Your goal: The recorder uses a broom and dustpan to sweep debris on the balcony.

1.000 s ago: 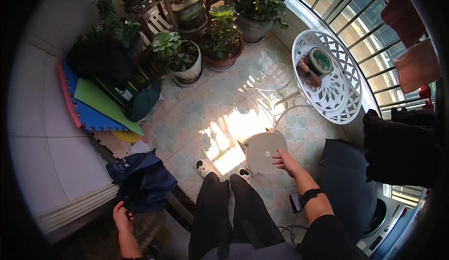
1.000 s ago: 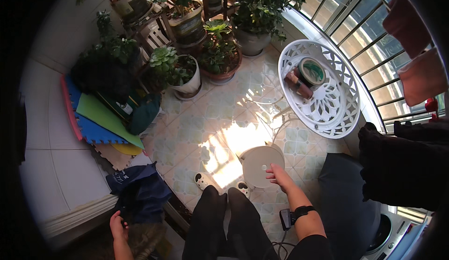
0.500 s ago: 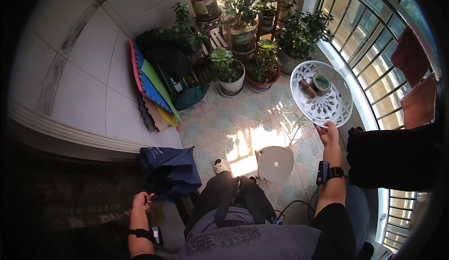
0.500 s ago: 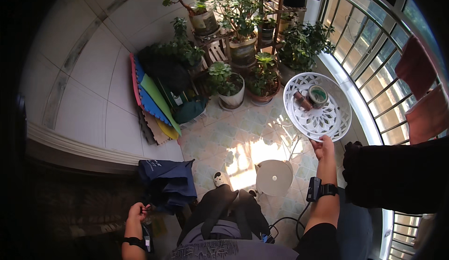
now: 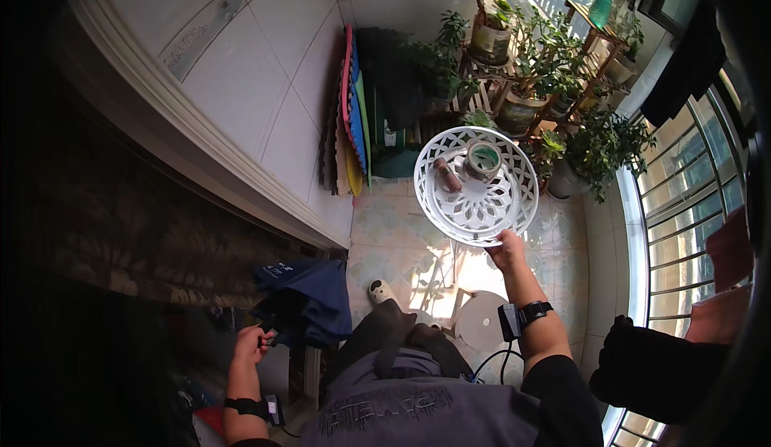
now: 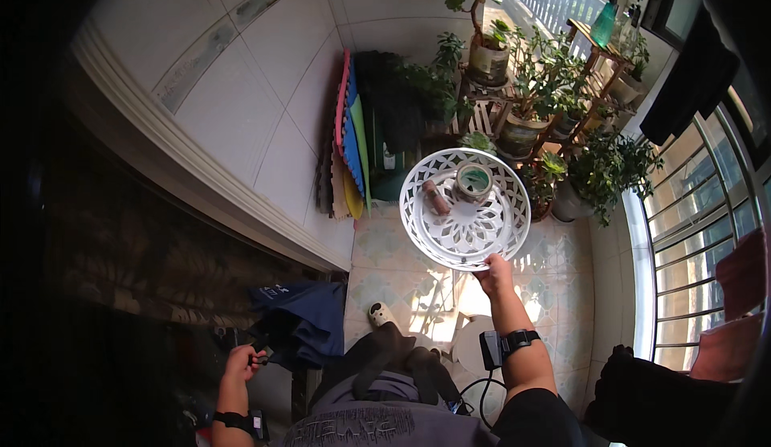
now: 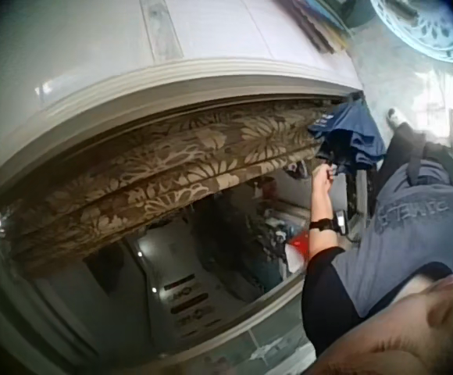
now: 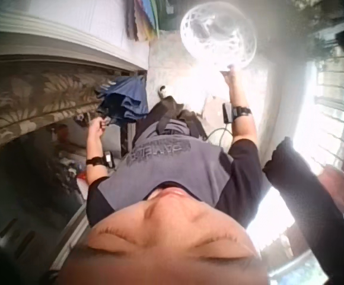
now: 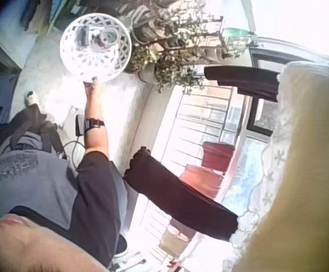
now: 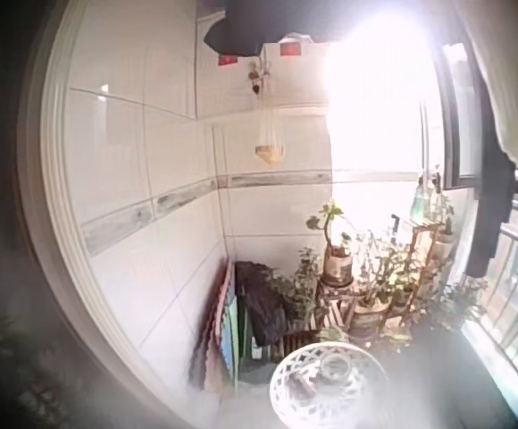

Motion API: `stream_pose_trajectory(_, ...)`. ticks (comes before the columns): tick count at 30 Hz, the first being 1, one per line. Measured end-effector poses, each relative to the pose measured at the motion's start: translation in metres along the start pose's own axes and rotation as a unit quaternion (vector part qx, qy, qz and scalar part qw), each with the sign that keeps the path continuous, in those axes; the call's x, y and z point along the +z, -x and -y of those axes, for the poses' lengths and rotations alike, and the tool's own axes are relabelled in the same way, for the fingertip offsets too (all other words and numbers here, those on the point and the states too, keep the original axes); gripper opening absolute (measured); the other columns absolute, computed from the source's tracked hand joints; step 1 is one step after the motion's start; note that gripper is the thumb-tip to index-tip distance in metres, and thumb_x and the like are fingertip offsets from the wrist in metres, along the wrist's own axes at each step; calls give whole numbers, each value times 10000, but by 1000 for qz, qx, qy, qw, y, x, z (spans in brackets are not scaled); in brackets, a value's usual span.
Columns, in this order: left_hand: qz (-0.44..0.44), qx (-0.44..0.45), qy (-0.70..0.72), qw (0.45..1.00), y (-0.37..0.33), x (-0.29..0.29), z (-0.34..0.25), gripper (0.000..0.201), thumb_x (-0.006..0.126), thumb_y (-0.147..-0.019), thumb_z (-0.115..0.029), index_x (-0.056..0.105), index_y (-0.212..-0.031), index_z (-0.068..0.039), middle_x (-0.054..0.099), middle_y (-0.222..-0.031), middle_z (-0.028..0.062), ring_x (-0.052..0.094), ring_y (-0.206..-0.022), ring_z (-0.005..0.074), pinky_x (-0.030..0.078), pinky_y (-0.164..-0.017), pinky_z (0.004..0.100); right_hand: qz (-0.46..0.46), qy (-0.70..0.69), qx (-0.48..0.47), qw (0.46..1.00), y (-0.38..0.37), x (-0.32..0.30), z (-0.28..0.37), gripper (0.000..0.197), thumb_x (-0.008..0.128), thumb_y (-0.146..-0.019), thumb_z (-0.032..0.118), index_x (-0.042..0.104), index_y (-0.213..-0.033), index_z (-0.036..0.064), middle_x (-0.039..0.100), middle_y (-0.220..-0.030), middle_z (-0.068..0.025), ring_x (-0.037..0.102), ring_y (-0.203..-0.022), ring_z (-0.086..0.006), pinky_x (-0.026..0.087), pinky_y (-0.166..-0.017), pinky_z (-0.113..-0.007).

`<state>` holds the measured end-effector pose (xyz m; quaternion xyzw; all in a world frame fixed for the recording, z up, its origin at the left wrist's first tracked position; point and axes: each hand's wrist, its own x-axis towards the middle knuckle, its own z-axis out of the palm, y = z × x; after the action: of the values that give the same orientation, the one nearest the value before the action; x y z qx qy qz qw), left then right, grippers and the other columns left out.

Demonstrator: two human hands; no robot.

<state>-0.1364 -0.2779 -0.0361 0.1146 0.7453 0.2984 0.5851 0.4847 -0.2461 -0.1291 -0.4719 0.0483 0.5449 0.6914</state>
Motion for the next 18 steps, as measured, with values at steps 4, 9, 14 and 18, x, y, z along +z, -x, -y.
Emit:
stream_pose_trajectory(4, 21, 9, -34, 999, 9, -7, -20, 260, 485, -691, 25, 544, -943, 0, 595, -749, 99, 440, -492, 79, 362, -398, 223, 58, -29, 54, 996, -33, 78, -49, 516, 352, -654, -31, 341, -1169, -65, 461, -1166, -235, 497, -1062, -418, 448, -899, -549)
stream_pose_trajectory(9, 8, 1, -96, 995, 3, 4, -59, 413, 529, -718, 14, 515, -1130, 25, 597, -720, 69, 476, -509, 80, 379, -417, 223, 63, -5, 91, 994, -68, 155, -106, 499, 368, -659, -26, 362, -1158, -47, 478, -1161, -199, 512, -1056, -381, 444, -894, -547)
stream_pose_trajectory(14, 106, 36, -262, 958, -14, 39, -118, 509, 576, -739, -10, 461, -1233, 32, 586, -722, 66, 516, -518, 96, 409, -421, 237, 48, 13, 89, 995, -89, 180, -116, 414, 380, -649, -24, 427, -1059, 8, 518, -1054, -141, 546, -949, -329, 459, -851, -531)
stream_pose_trajectory(18, 157, 54, -348, 923, -29, 88, -158, 493, 578, -742, -40, 476, -1219, 31, 642, -883, 116, 529, -514, 91, 448, -438, 234, 5, 50, 124, 991, -102, 174, -105, 429, 366, -696, -17, 417, -1122, -37, 528, -1059, -184, 561, -950, -355, 470, -854, -520)
